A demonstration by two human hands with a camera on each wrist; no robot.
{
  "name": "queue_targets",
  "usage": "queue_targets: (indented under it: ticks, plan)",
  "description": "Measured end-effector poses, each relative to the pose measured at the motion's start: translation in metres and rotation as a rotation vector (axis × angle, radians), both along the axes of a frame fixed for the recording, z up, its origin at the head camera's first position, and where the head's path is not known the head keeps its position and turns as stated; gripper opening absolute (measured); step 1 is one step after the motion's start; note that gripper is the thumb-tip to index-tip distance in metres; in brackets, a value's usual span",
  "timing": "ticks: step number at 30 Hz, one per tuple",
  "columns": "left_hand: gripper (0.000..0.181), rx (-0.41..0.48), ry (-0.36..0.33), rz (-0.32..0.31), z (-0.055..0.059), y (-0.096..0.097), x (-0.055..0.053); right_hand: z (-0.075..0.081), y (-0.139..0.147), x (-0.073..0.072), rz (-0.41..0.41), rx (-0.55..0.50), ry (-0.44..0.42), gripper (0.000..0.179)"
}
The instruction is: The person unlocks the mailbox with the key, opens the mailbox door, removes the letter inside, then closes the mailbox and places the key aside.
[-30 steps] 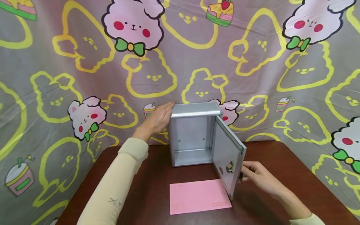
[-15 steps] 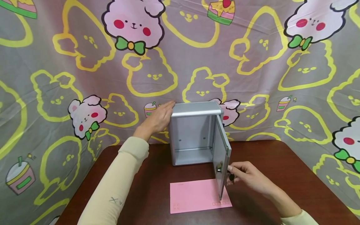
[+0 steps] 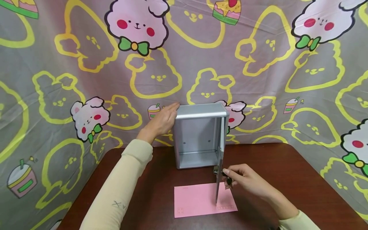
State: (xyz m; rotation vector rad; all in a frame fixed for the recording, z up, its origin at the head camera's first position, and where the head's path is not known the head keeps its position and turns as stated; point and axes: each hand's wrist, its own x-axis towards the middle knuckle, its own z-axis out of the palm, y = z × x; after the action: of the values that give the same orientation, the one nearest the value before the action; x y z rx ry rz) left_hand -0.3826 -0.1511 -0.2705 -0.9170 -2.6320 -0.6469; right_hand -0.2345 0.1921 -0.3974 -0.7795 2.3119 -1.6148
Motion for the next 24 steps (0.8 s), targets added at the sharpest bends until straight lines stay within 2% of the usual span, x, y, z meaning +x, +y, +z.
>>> queue_targets:
  ticks: [12,18,24]
  plan:
    - [0.058,0.004,0.022,-0.008,0.000,0.000,-0.002,0.002,-0.023,-0.008,0.079,-0.046,0.017,0.029]
    - [0.058,0.006,0.024,-0.009,-0.001,0.001,-0.003,0.002,-0.034,-0.010,0.063,-0.039,-0.001,0.033]
    - [0.059,-0.037,0.025,0.006,0.001,0.000,-0.001,0.003,-0.040,-0.011,0.048,-0.041,-0.041,0.035]
